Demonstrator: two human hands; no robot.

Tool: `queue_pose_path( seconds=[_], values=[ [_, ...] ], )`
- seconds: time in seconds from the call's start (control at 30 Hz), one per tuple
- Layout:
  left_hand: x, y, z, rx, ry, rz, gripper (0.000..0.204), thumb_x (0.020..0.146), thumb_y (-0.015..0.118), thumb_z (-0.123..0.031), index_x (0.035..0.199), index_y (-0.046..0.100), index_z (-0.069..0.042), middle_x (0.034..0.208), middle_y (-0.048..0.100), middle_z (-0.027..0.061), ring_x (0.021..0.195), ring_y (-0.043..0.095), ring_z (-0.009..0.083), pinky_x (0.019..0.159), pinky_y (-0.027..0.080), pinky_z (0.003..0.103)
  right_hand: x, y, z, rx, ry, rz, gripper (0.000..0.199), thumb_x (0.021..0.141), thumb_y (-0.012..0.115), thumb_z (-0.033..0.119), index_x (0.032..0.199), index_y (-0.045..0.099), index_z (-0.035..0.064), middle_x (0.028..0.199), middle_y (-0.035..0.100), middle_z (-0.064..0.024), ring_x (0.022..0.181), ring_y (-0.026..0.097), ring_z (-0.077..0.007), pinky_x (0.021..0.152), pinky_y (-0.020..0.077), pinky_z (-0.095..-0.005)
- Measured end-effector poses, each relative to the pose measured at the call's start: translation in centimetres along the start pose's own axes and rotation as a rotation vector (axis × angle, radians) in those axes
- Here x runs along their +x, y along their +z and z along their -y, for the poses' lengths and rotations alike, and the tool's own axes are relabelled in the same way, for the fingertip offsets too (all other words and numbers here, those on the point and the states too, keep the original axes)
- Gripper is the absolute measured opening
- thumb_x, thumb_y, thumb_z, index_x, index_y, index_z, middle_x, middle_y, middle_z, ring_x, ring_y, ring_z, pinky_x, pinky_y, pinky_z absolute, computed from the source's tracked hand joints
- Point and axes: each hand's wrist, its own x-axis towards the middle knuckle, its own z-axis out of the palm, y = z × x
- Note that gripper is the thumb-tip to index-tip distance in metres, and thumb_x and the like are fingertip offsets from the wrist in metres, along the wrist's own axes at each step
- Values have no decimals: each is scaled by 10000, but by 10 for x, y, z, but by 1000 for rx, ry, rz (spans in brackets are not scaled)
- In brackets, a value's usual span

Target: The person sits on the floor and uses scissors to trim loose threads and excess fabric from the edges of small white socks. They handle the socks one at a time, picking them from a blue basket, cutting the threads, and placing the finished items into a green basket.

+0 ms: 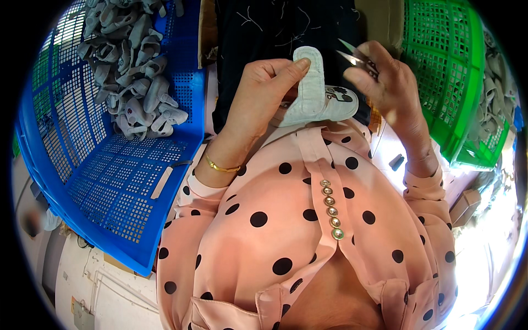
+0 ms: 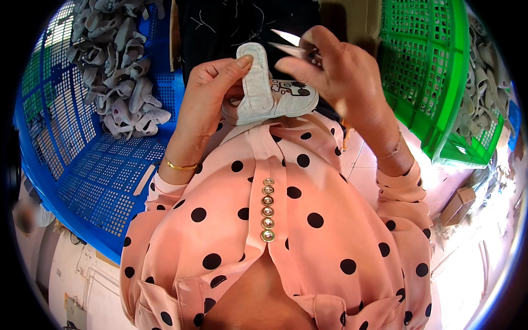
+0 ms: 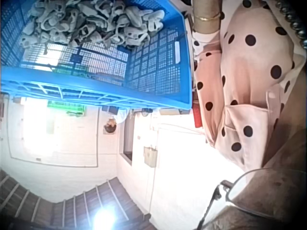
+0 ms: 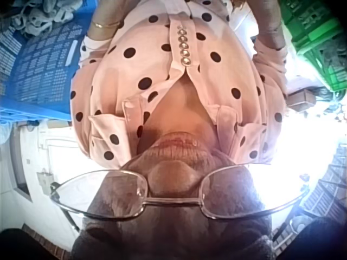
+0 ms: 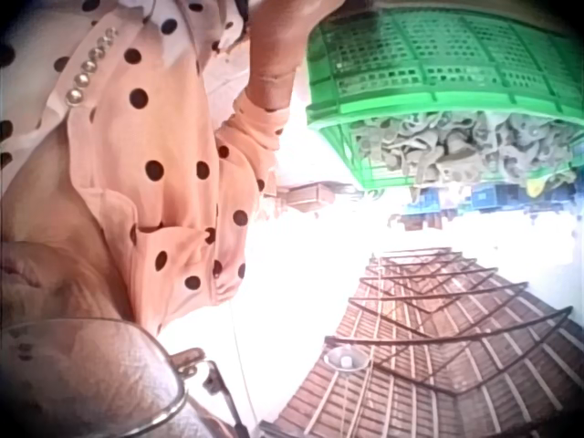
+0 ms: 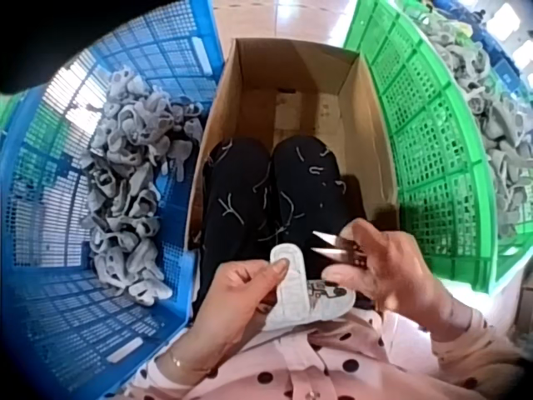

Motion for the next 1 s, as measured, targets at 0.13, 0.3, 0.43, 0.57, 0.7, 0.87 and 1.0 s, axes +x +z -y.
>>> queue_pose_path(
  seconds=[0.13,0.3,0.43,0.57,0.7,0.87,1.0],
  values=[
    [1,-9,0,127,-44,107,253,941,638,-238,958,708,4,821,715,72,709,692,120,646,544,223,-6,23,17,-154,67,74,440,778,747,446,952,547,95,642,639,-87,586,649,-288,518,496,-363],
    [-3,-10,1,87,-2,35,255,944,637,-247,940,715,-5,802,713,74,687,684,113,610,532,219,17,7,-22,-385,224,-125,227,851,680,243,1004,586,104,765,657,-100,641,655,-242,581,518,-348],
    [1,-5,2,64,51,71,337,934,657,-260,674,639,-47,563,503,-43,489,370,14,432,262,195,0,17,18,-122,93,78,297,771,741,340,913,593,125,658,646,-105,606,652,-287,531,496,-340],
    [3,-7,-3,96,61,22,310,935,650,-234,693,656,-41,577,532,-33,504,408,21,451,292,185,15,16,-37,-642,306,-145,203,811,696,300,881,617,126,646,632,-102,606,653,-274,536,509,-334],
    [3,-3,-7,36,33,-12,303,929,657,-222,688,661,-39,588,542,-31,508,420,18,456,306,182,8,16,10,-105,172,-30,230,868,641,316,890,603,91,661,630,-134,642,639,-332,597,521,-416],
    [6,-9,-5,80,57,46,295,931,656,-221,692,666,-49,609,556,-39,515,433,14,464,322,181,20,13,-17,-445,166,-72,202,845,647,284,890,591,95,661,620,-143,647,623,-366,601,507,-443],
    [7,-9,-7,34,12,22,311,929,662,-234,671,645,-60,602,547,-43,519,443,17,469,329,179,21,13,-3,-16,290,-49,299,836,672,356,887,616,66,688,633,-133,646,631,-333,617,498,-415]
  ],
)
